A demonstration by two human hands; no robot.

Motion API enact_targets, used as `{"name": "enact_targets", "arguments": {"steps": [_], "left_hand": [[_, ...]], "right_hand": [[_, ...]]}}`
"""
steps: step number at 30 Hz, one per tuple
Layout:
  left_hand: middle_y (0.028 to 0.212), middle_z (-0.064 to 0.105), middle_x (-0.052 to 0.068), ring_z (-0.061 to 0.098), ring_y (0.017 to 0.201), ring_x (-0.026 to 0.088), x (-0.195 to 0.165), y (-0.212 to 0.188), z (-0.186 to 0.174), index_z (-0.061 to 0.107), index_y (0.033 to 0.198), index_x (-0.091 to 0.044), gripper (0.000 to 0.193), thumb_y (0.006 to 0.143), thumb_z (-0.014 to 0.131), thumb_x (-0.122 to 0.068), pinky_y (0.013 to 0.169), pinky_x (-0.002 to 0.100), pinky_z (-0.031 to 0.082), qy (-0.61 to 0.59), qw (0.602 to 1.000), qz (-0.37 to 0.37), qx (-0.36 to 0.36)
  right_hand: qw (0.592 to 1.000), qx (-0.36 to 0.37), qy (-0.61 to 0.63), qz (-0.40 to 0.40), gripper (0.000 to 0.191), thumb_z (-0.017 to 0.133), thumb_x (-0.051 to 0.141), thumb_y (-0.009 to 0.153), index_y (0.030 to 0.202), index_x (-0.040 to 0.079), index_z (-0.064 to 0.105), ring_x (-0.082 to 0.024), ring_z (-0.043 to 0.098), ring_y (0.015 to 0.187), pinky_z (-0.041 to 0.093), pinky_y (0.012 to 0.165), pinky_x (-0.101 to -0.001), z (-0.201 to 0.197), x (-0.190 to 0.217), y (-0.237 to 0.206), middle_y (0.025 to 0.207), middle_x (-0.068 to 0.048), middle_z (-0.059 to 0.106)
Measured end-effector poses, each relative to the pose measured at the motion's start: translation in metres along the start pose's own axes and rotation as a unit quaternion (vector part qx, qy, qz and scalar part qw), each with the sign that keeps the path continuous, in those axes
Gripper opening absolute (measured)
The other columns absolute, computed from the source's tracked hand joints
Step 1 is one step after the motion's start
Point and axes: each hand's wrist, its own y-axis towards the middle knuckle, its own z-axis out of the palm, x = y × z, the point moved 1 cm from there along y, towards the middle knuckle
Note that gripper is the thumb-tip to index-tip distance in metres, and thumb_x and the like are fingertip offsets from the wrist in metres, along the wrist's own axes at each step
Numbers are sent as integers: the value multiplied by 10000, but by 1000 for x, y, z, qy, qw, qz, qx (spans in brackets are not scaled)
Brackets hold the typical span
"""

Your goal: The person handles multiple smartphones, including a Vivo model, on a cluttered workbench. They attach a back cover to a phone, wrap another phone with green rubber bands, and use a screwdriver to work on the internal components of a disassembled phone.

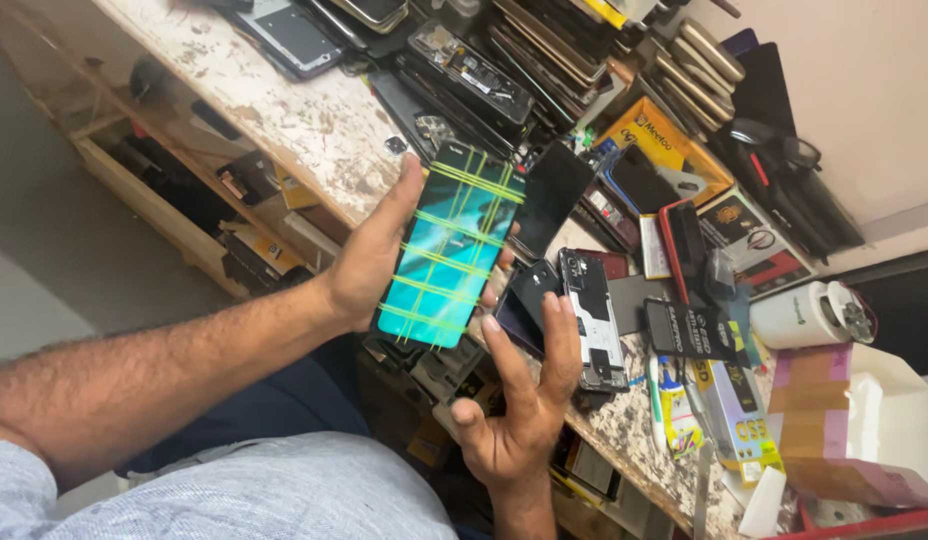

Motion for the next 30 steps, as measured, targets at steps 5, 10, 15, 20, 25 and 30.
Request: {"name": "enact_targets", "arguments": {"steps": [5,10,15,20,25,30], "left_hand": [[1207,659,171,722,1015,246,-6,9,1,513,1431,-12,866,1001,165,-678,880,445,635,20,998,35,-47],[1228,663,175,711,1046,266,-11,16,2,504,1460,7,887,1020,173,-690,909,449,624,-21,997,46,-61],[1186,665,191,725,967,296,-12,16,1,511,1445,-9,881,1019,175,-703,896,446,625,-43,997,35,-51],[1158,671,196,726,940,296,-14,18,1,508,1445,-11,869,1030,168,-695,882,440,623,-29,997,31,-57],[1127,672,186,728,930,284,-14,22,3,502,1435,-15,852,1031,148,-676,867,436,632,-8,998,33,-52],[1124,667,189,729,938,276,-13,25,5,502,1435,-4,849,1044,147,-668,867,433,632,0,998,39,-46]], "right_hand": [[999,0,-51,-3,667,483,666,1022,1394,140,654,-414,319,1574,294,1302,-550,12,-11,0,1648,-208,367],[998,0,-55,-12,666,496,674,1013,1381,144,659,-410,314,1570,292,1297,-553,20,-25,4,1643,-197,363],[998,-4,-59,-13,666,487,669,1009,1378,143,661,-406,309,1566,293,1290,-556,25,-35,6,1632,-192,370],[998,-6,-57,-12,647,504,657,1012,1363,138,663,-395,323,1559,307,1274,-547,28,-39,6,1622,-199,384],[998,-3,-60,-10,645,503,654,1003,1363,146,668,-395,324,1548,305,1271,-543,30,-46,6,1614,-198,387],[998,-2,-56,-8,647,508,656,997,1364,148,670,-395,330,1542,299,1271,-543,32,-51,2,1608,-195,392]]}}
